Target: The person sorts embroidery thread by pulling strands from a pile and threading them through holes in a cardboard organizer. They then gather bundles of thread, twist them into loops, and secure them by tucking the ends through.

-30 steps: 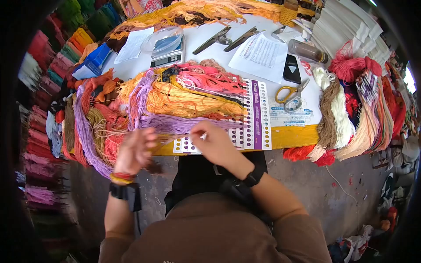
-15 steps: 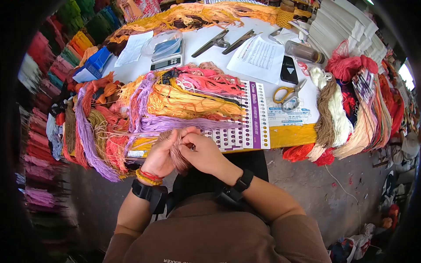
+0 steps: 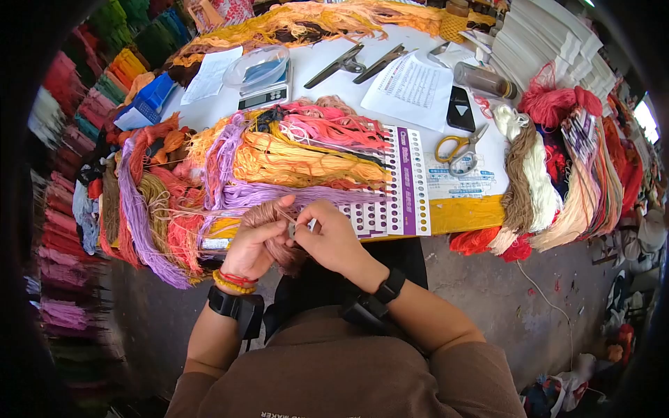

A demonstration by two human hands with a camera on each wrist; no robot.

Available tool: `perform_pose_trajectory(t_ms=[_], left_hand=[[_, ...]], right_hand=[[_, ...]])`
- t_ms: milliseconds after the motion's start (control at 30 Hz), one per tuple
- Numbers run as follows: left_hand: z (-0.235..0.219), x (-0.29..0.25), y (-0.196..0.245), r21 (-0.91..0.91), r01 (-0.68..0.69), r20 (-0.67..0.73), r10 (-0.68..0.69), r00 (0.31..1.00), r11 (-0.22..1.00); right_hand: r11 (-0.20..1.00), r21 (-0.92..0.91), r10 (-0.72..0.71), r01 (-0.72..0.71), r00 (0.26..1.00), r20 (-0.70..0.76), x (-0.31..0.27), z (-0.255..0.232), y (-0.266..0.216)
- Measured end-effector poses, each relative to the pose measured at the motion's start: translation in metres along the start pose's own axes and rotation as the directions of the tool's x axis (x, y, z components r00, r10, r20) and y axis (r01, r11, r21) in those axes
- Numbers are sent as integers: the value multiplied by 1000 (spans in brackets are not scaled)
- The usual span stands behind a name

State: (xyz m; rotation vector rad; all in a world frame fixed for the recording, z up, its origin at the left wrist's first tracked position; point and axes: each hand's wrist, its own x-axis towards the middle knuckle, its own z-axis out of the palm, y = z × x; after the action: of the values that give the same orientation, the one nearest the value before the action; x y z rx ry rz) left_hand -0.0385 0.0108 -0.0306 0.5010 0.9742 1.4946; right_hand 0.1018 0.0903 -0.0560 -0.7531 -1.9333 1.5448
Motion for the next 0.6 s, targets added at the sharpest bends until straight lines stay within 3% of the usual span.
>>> perform_pose_trajectory(t_ms=[67,100,167,233,267,300,333,367,400,433,467,500,533,567,600], left_hand=[[-4,-3,3,0,51,36,-51,998,999],[-11,-5,5,0,51,35,-51,998,999],[-30,-12,9,-14,123,150,-120,981,992],[-44,-28,16,136,110,3,-111,994,985],[-57,-38,23,173,112,-40,-107,993,978],[-74,-49,29,275,145,-201,-91,975,951],[-100,-63,33,276,172,-322,-77,944,946],[-115,-72,35,432,63,-409,133,903,900],[-135,-87,40,599,32,-365,237,900,800],[-160,-103,43,580,76,-439,232,868,811],[-166,-118,50,532,125,-537,219,815,838],[-163,-125,53,638,68,-465,313,828,767],[-172,-140,62,519,215,-598,172,783,827],[-180,-151,69,377,346,-704,23,710,859],[-172,-146,66,373,346,-705,21,709,861]], right_hand=[[894,401,-178,201,980,-93,8,4,13],[894,402,-177,200,980,-93,9,-2,5],[598,779,18,-185,976,218,10,-23,-17],[357,910,-98,-212,960,262,10,-40,-16],[318,919,-81,-234,959,272,8,-55,-21],[329,913,-102,-243,951,290,3,-77,-23],[426,881,-74,-205,963,260,-3,-103,-21],[676,734,57,-57,998,25,-10,-131,-21],[756,635,-64,158,984,-168,-14,-169,1],[864,472,-75,178,971,-228,-25,-218,-10],[969,148,-63,196,781,-621,-40,-267,-4],[911,-163,-405,379,747,-527,-59,-369,36],[829,212,-198,517,627,-754,-85,-406,23],[885,-88,-282,458,376,-883,-113,-479,38],[874,-204,-320,441,208,-924,-111,-455,9]])
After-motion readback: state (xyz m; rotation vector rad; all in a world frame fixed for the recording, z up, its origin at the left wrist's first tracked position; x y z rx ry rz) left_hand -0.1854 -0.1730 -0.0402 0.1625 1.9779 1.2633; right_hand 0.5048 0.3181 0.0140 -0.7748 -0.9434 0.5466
